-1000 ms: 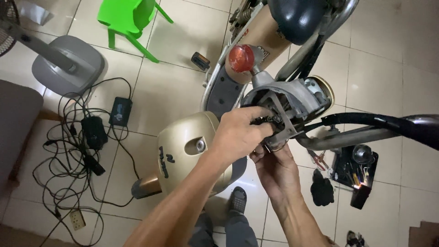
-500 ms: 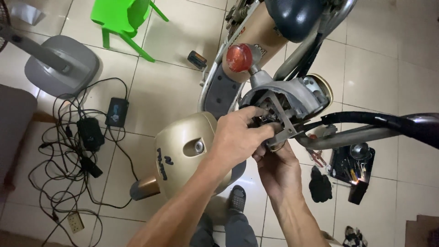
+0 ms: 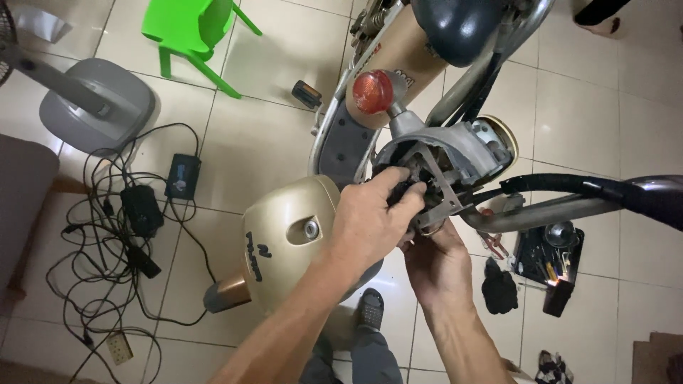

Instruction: Disconnecting electrical cables and connectors from the front assembly of a scooter

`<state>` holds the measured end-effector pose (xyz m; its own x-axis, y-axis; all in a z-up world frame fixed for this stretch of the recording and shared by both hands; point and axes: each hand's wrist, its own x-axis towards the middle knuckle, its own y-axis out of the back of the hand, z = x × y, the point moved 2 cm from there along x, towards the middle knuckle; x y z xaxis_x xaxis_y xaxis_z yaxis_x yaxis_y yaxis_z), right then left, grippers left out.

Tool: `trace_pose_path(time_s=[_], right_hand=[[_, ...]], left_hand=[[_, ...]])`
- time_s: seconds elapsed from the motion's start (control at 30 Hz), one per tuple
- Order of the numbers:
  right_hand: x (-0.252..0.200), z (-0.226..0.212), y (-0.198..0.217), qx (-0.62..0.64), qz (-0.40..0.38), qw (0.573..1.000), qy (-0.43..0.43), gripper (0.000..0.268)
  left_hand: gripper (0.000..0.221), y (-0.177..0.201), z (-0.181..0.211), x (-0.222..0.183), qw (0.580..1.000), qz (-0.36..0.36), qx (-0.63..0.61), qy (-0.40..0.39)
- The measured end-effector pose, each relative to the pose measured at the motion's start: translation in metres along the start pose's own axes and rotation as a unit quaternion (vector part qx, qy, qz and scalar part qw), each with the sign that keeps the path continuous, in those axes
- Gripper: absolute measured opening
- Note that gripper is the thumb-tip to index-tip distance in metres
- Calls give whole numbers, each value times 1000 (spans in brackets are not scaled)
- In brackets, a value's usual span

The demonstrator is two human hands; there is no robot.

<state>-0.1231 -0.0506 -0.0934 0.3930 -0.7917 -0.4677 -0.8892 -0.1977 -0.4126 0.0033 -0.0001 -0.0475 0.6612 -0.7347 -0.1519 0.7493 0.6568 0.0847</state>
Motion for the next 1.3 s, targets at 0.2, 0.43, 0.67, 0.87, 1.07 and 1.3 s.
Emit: trace_pose_path(time_s=[0.2,0.43,0.67,0.87,1.07,1.3], right_hand=[[-20,-30,15,-243,127,959,73,13],[-61,-62,5,-502,-15,762,409,25],[-57,-51,9,-423,-12,852,309,34],[-59,-52,7,-499,-23,788,361,28],[-62,-51,5,-471,-31,815,335,25],[-61,-48,9,-463,-16,832,306,28]], left_hand=[[34,4,6,-3,998,-29,-34,55],[31,9,10,-2,995,-88,32,21],[45,21,40,-4,972,-147,41,178],[54,15,20,-5,984,-113,90,106],[46,15,23,-3,983,-85,92,135],[34,13,11,-6,991,-70,31,110]])
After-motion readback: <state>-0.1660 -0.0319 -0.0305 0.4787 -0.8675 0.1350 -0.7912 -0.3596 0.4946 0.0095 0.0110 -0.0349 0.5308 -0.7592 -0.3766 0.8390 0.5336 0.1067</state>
